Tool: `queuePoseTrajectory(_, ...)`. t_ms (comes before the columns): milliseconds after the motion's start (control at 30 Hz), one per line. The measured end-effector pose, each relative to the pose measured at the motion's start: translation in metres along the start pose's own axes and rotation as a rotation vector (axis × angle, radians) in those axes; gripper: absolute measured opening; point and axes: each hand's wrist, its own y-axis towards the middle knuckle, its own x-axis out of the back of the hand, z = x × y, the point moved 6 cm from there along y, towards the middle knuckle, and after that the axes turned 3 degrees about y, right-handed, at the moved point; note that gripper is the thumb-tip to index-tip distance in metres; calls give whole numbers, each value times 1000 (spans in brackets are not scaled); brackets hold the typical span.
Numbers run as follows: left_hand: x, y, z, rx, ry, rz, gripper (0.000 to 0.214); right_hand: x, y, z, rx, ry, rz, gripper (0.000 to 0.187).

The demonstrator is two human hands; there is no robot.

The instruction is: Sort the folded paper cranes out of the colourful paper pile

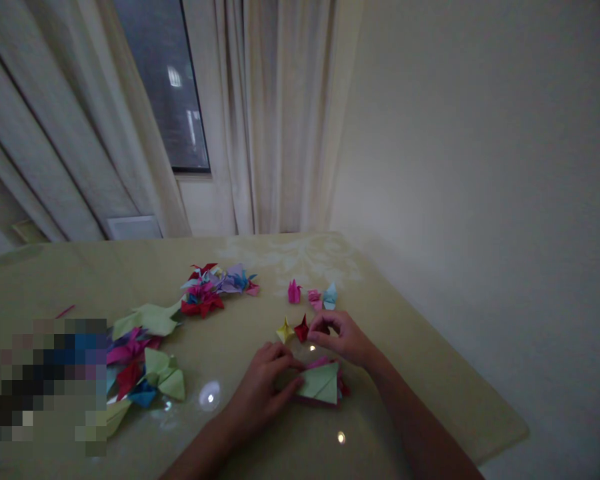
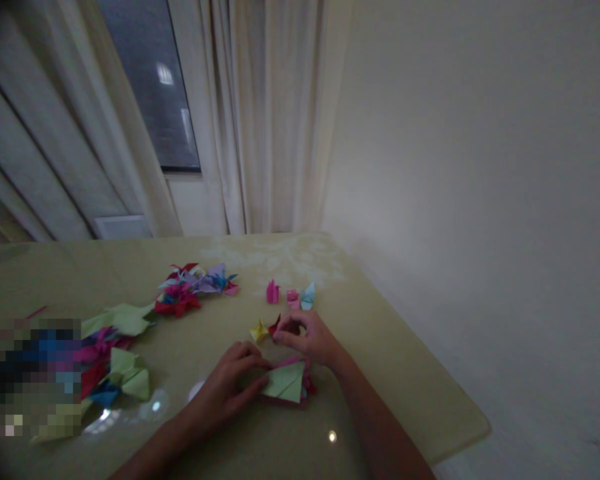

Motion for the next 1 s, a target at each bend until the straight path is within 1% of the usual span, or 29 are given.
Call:
queuePoseTrajectory(67,8,7,5,-13,70,-38,23,1,1,-1,17,-11,-34,36)
queuePoseTrajectory(133,24,22,19,13,126,-93,22,1,2,-4,28,-10,-69,36)
queuePoseTrajectory(200,47,43,40,82,204,-165,26,0,3,-7,38,3,-103,36)
queuePoseTrajectory(267,71,62,64,158,362,-286,30,-3,4,-11,43,15,-126,37)
queuePoseTrajectory(333,84,76,86,237,526,-329,37,-6,4,-16,33,21,-133,38)
queuePoseTrajectory(367,86,80,95,272,586,-321,38,-8,4,-19,24,22,-131,38)
queuePoseTrajectory(433,82,84,110,323,652,-266,38,-10,4,-23,6,21,-127,38)
queuePoseTrajectory(533,74,85,121,343,627,-203,29,-11,3,-26,-17,12,-128,37)
queuePoseTrajectory(633,70,89,119,264,439,-164,21,-12,4,-27,-31,13,-136,36)
queuePoseTrajectory(700,66,94,113,193,285,-100,19,-13,5,-26,-36,17,-137,36)
queuePoseTrajectory(767,61,99,107,147,187,-38,19,-15,5,-26,-50,15,-131,36)
queuePoseTrajectory(867,56,101,99,115,163,-17,25,-16,5,-25,-67,14,-117,37)
queuePoseTrajectory(1000,52,101,95,114,134,-4,24,-15,4,-23,-52,3,-122,36)
